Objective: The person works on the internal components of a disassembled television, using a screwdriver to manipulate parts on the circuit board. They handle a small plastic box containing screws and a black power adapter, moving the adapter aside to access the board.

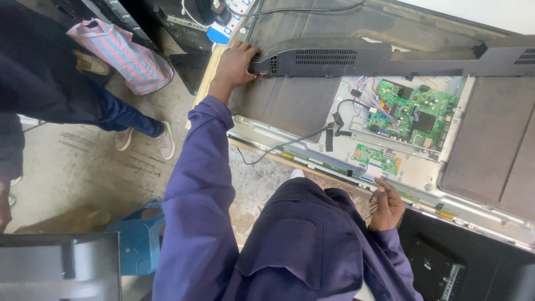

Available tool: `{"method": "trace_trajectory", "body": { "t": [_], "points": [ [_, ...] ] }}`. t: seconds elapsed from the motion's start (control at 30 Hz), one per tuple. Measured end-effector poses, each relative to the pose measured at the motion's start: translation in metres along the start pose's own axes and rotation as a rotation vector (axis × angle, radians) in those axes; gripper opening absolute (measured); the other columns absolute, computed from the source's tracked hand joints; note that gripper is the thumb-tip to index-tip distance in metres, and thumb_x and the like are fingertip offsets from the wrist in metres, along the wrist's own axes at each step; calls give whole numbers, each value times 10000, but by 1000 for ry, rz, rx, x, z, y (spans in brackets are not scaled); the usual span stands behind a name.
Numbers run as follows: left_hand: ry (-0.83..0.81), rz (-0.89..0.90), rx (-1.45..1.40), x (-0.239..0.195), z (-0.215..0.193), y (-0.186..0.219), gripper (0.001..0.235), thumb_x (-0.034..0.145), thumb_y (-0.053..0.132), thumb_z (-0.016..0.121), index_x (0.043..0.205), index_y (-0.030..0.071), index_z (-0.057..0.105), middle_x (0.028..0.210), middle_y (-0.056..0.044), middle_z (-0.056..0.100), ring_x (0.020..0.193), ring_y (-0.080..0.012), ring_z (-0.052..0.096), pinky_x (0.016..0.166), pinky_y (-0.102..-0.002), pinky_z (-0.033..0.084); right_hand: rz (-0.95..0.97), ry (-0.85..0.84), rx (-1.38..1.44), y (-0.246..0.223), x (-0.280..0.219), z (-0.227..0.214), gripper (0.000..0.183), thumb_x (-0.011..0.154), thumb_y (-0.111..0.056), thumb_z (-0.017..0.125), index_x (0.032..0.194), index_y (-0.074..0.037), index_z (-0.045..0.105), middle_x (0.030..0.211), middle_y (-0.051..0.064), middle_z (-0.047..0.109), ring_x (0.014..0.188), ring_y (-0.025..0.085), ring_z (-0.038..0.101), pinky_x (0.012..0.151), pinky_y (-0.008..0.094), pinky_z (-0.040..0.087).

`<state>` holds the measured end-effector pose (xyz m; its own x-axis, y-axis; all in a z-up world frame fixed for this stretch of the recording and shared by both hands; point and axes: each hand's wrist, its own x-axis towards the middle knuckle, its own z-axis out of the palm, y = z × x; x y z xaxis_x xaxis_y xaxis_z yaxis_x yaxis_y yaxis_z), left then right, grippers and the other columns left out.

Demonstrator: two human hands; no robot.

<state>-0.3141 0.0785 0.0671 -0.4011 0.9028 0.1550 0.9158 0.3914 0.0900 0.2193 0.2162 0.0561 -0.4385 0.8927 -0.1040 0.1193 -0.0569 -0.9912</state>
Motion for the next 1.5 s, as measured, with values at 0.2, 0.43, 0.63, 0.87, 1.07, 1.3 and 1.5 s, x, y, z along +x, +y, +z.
{"method": "trace_trajectory", "body": {
  "t": [0.2,0.43,0.63,0.87,1.07,1.3,1.5],
  "points": [
    [-14,-11,38,-3,-2,2,660,637,366,874,1191,117,615,1060,-129,562,1005,-344,546,669,-473,509,-38,-28,42,8,1,-4,281,995,-201,556,1135,22,654,560,18,447,513,107,414,531,238,377],
    [-7,-4,26,-5,-7,10,631,661,298,856,1201,104,593,1024,-151,579,978,-365,549,674,-500,509,-18,11,38,11,2,-7,254,932,-110,553,1111,24,673,552,36,465,514,118,427,567,245,363],
    [-46,-98,-32,-15,-22,35,756,722,328,856,1360,95,523,1198,-176,535,1110,-385,504,767,-531,501,-40,19,-15,11,-1,-14,226,942,-90,550,1097,-7,691,565,37,487,507,96,420,526,229,345],
    [431,-414,-406,-28,-15,139,351,799,25,730,1099,154,602,944,-46,573,936,-279,608,826,-406,510,-145,12,138,38,4,-28,226,967,-7,536,1117,99,667,503,99,467,430,130,472,481,238,436],
    [261,-272,-635,-8,38,223,155,804,100,688,928,194,696,824,-9,645,847,-238,639,768,-362,527,-120,20,155,38,5,-46,216,977,-17,538,1110,97,664,520,96,470,443,121,459,480,244,439],
    [63,-309,-693,11,28,318,137,852,167,678,954,251,710,823,51,678,818,-163,670,742,-322,551,-317,-183,-513,-30,105,-53,167,947,-202,713,1053,-85,767,577,59,582,532,188,548,594,317,456],
    [67,-346,-825,-31,-9,369,136,947,151,592,1037,175,691,853,-28,673,736,-200,639,687,-369,559,-826,-166,-896,-27,204,-8,166,731,-192,860,845,-148,746,564,-18,533,555,204,564,640,325,505]
  ]
}}
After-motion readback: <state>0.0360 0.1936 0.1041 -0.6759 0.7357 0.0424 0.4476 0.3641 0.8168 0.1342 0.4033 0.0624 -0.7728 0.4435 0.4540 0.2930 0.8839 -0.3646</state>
